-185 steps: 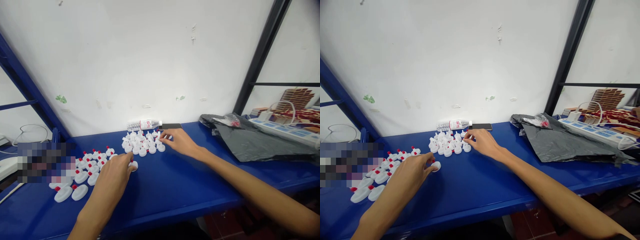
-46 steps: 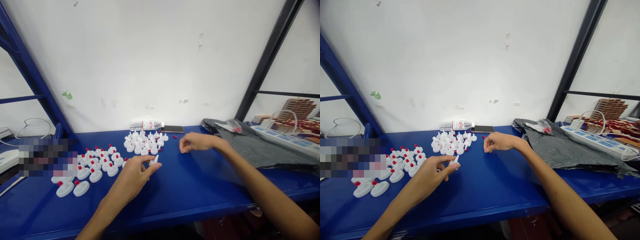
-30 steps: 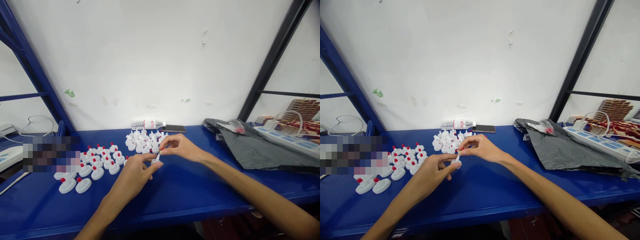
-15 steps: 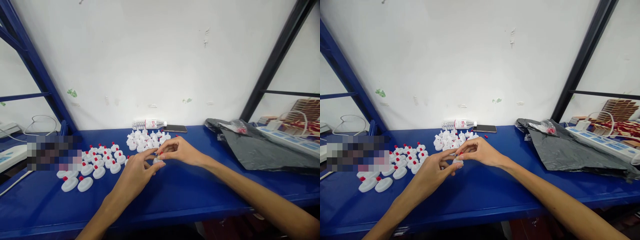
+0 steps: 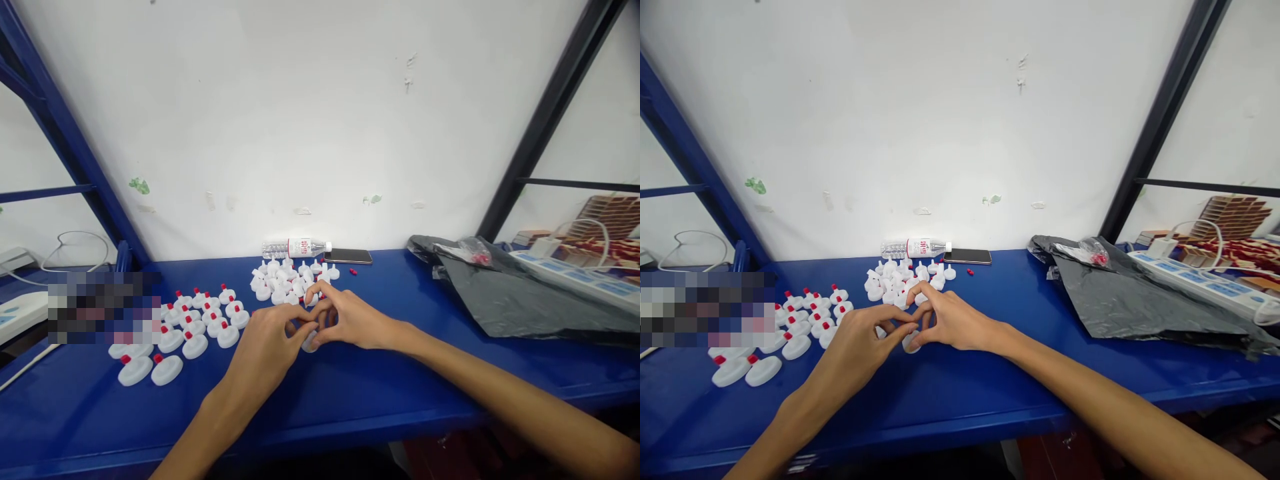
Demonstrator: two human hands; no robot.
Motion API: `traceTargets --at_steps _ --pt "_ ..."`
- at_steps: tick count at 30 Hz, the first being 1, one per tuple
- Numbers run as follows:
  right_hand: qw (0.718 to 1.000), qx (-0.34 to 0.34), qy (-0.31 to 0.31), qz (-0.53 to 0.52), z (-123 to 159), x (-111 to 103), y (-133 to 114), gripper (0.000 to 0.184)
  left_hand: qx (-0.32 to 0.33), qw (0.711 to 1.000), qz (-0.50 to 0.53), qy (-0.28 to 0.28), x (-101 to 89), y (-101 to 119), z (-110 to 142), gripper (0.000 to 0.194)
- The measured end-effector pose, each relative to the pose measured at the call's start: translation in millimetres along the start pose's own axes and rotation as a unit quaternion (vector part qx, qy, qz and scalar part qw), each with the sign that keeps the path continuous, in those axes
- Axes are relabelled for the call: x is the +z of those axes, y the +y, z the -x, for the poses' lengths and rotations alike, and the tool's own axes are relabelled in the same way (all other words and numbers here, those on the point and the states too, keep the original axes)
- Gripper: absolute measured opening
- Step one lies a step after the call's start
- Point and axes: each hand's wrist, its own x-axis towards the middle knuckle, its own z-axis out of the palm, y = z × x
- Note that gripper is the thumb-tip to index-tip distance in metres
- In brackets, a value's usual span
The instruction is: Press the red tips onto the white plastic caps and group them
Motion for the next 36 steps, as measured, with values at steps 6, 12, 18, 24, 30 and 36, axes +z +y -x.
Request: traceTargets --at_steps 6,12,18,24,30,36 --pt "0.986 -0.041 0.140 0.077 0 -37 1 0.022 -0.027 0.993 -0.112 -0.034 -18.6 3 2 0.017" --pt "0.922 -0.061 0.226 0.307 -6 -61 63 0.043 -0.086 0.966 -0.238 -0.052 -45.1 -8 5 0.024" --pt "0.910 0.000 0.182 0.373 -10 -63 78 0.035 -0.087 0.955 -0.279 -0.046 -49.5 -14 8 0.026" --pt "0.933 0.017 0.298 0.201 -6 -65 39 0.014 -0.040 0.959 -0.278 0.034 -44.1 -4 10 0.032" --pt "0.978 -0.033 0.182 -0.096 -2 -25 -10 0.030 0.017 0.994 -0.087 0.063 -23.0 12 7 0.050" --pt "0.984 -0.049 0.172 -0.013 -4 -36 1 0.025 0.019 0.996 -0.068 0.045 -9.0 16 5 0.036"
